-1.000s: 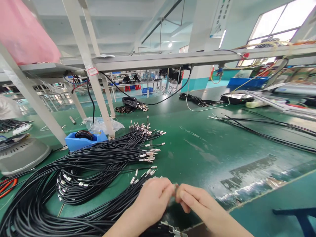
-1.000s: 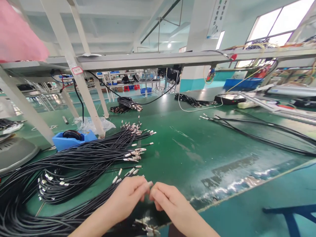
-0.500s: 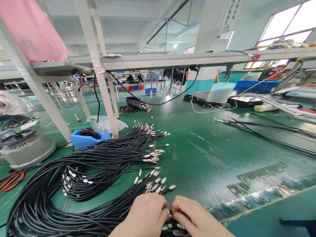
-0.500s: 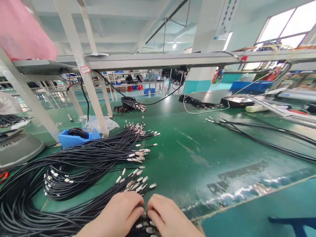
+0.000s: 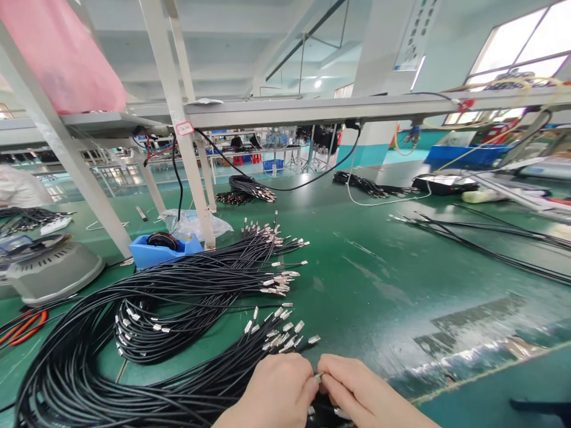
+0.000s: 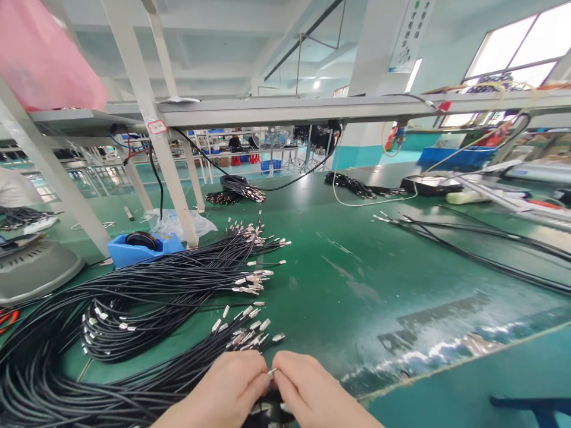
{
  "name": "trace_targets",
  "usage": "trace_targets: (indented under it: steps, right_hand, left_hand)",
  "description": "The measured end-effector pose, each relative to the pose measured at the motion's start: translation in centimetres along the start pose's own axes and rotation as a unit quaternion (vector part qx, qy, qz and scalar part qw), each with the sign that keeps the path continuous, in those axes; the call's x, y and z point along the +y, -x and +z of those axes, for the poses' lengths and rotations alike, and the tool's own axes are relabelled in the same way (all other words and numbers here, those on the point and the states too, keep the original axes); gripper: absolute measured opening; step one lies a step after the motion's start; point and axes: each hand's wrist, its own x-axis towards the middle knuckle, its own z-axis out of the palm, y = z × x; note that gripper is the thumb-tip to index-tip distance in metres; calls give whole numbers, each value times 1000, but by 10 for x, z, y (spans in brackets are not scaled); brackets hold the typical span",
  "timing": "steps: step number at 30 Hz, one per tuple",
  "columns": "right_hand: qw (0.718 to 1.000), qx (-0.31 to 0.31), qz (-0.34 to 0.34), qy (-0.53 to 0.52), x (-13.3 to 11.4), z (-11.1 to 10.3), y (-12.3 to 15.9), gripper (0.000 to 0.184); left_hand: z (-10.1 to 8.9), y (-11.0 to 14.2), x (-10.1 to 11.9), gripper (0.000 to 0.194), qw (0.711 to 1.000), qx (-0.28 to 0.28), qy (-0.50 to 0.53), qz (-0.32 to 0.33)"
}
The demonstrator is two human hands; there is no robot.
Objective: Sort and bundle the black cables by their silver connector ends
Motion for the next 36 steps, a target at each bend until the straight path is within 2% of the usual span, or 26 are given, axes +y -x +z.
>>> trace_targets:
  steps: [5,10,14,17,21,24,27,30,35,36]
  right_hand:
    - [1000,12,-11,3,1,3,-3,26]
    - [1000,-4,-1,17,0,-2,-5,27]
    - [998,-30,4,-62,3,-12,-1,30]
    - [994,-61,27,-89,7,-24,8,25]
    - [991,-72,78,-83,11,-32,22,25]
    - [992,-65,72,-78,11,-30,24,26]
    - [995,-32,76,-58,12,-24,18,21]
    - [997,-2,61,-44,17,-18,11,15]
    - [998,-20,32,-48,21,-16,9,25]
    - [998,-22,35,-51,20,-17,10,26]
  left_hand:
    - [7,-3,1,28,999,12,2,-31]
    - [8,-5,2,28,998,24,29,-43]
    - [-1,-5,4,27,994,28,94,-50]
    - [-11,-4,6,25,989,44,126,-69]
    - [-17,-8,7,25,992,41,85,-82]
    - [-13,-13,7,27,996,32,25,-76]
    - [-7,-14,7,27,998,21,4,-65]
    - [-5,-12,7,28,997,21,13,-69]
    - [-9,-9,12,22,995,32,81,-55]
    - [-10,-9,13,29,994,28,101,-41]
